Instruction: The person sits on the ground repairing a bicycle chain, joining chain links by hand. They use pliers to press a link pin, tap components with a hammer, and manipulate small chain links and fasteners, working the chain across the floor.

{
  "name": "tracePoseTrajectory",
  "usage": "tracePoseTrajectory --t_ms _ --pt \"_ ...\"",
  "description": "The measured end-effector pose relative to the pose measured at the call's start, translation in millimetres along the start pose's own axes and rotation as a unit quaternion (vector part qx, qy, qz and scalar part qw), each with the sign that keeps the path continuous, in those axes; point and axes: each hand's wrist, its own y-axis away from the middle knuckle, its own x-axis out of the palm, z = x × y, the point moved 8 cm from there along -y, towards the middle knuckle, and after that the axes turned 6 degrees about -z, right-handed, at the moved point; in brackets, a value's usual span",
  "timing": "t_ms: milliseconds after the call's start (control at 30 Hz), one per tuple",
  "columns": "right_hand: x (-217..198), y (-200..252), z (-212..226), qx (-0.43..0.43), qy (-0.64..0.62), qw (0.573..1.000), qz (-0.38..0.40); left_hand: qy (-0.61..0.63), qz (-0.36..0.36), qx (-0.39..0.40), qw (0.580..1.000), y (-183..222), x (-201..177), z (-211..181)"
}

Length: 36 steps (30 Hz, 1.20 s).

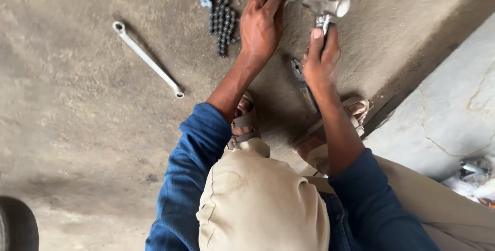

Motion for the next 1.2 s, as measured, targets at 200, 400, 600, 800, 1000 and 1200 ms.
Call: tracePoseTrajectory --t_ms 200,400,600,800,1000,1200 --pt "7.8 0.5 22.0 -0.226 0.172 0.958 -0.03 -0.012 0.015 -0.004 1.0 6.3 16.5 17.1" --pt "-1.2 0.5 41.0 -0.235 0.18 0.953 -0.066 -0.032 0.007 0.01 0.999 2.2 8.8 9.7" --pt "7.7 -8.4 19.9 -0.203 0.188 0.96 -0.043 0.003 0.015 -0.009 1.0 4.2 10.4 12.1" --pt "-6.1 8.6 41.4 -0.189 0.207 0.958 -0.068 0.008 -0.003 0.003 1.0 0.0 3.9 7.5" --pt "5.0 -7.3 38.5 -0.159 0.254 0.953 -0.036 0.006 0.009 -0.005 1.0 3.1 10.0 9.8" --pt "-12.1 -2.7 19.0 -0.226 0.191 0.952 -0.083 0.003 -0.005 0.0 1.0 1.8 1.8 3.6"
